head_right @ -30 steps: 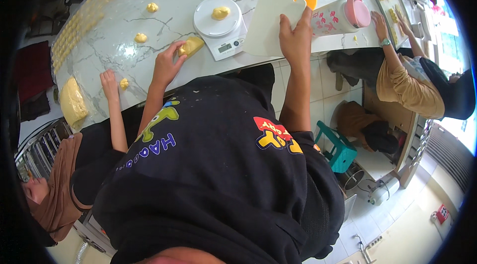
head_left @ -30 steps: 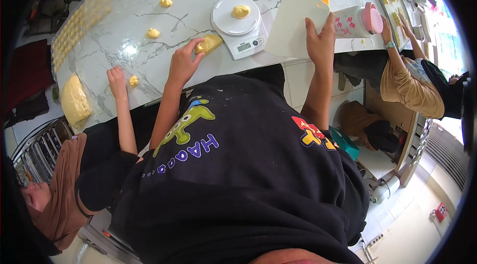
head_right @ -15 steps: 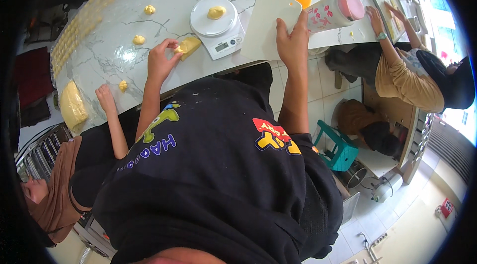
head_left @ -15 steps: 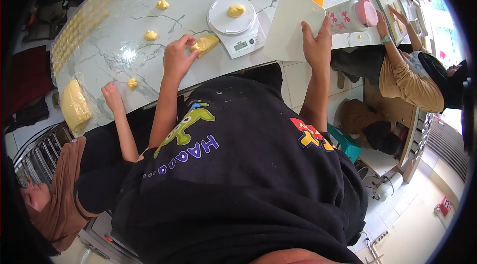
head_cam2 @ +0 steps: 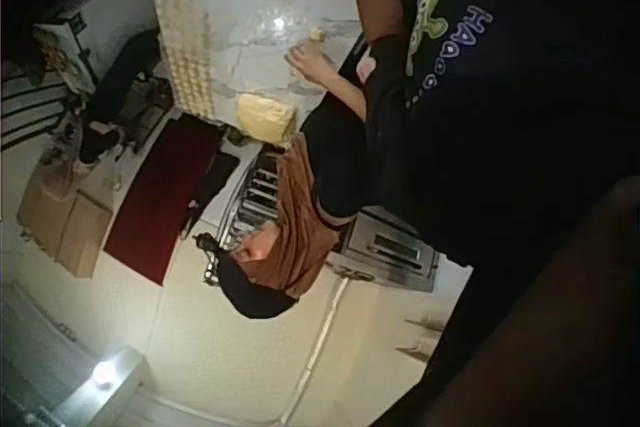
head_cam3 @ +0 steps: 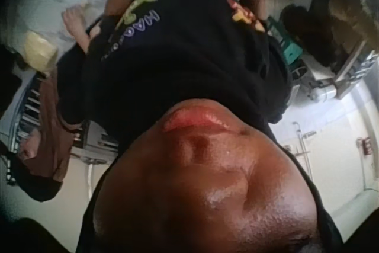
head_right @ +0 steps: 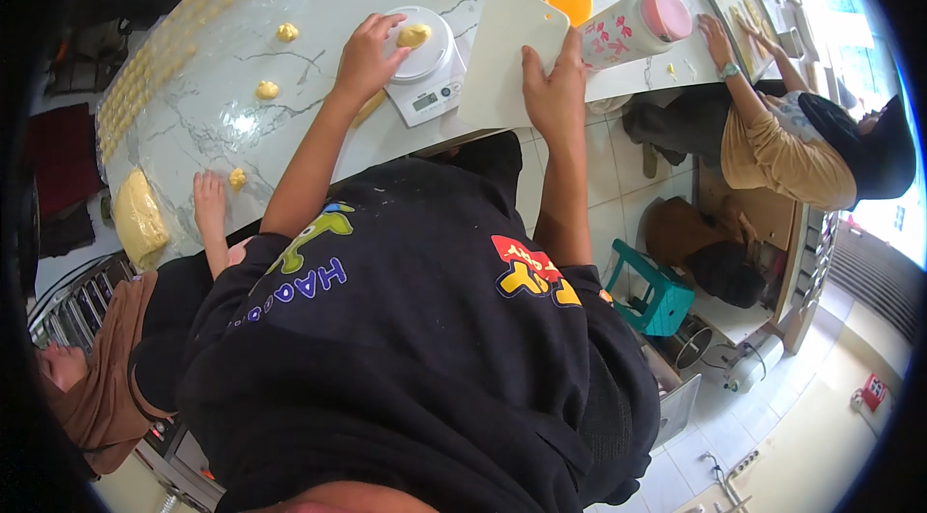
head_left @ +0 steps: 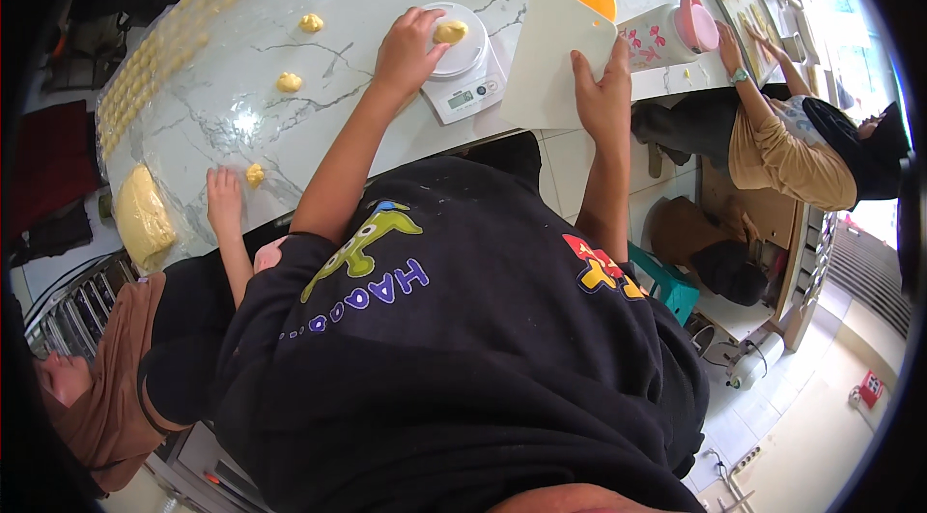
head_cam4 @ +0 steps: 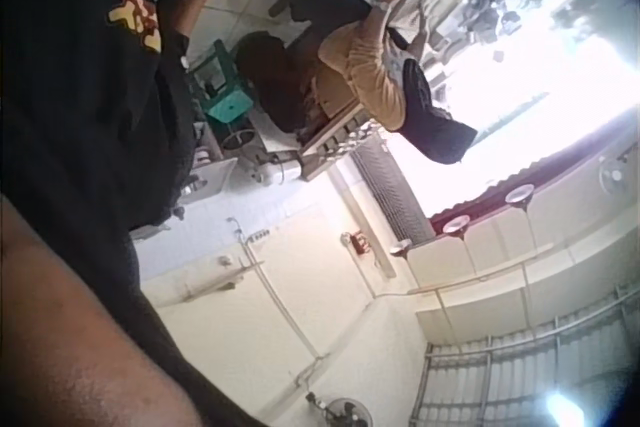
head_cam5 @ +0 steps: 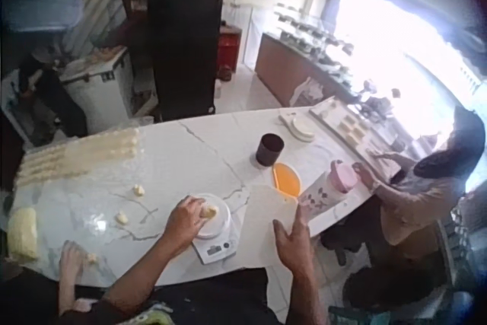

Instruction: Weighing and portioning dough for cookies using a digital scale and bench scraper.

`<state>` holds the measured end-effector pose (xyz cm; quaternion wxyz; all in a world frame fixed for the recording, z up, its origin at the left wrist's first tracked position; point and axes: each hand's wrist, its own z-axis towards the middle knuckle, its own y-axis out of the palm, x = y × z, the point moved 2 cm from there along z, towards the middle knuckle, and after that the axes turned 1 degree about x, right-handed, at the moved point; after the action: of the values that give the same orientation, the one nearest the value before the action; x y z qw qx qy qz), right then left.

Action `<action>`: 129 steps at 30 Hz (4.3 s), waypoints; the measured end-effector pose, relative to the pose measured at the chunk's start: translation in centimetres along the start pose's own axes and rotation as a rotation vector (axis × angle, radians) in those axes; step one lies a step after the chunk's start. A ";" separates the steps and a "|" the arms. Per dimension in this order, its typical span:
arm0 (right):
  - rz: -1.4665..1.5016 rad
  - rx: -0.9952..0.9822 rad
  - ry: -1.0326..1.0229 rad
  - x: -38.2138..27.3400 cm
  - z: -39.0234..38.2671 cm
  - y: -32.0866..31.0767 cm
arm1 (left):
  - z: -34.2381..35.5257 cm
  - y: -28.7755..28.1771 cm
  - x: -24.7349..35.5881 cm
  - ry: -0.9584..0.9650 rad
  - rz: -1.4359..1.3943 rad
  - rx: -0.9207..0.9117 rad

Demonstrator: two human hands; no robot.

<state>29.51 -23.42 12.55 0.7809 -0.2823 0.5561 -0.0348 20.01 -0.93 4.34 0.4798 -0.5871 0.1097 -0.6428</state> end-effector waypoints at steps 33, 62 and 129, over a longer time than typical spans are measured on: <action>-0.339 -0.403 -0.143 -3.3 -0.8 11.1 | -0.8 1.2 -1.6 -0.484 -0.805 0.133; -0.014 -0.090 0.031 0.7 1.8 1.7 | -8.6 -3.9 -2.2 0.018 0.371 -0.119; -0.146 -0.502 -0.225 -3.4 -3.8 10.6 | -11.1 -4.5 -6.5 -0.020 -0.209 -0.083</action>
<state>22.12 -14.76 9.49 0.7386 -0.5084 0.4355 0.0792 7.32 1.55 0.05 0.3865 -0.6209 0.0695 -0.6785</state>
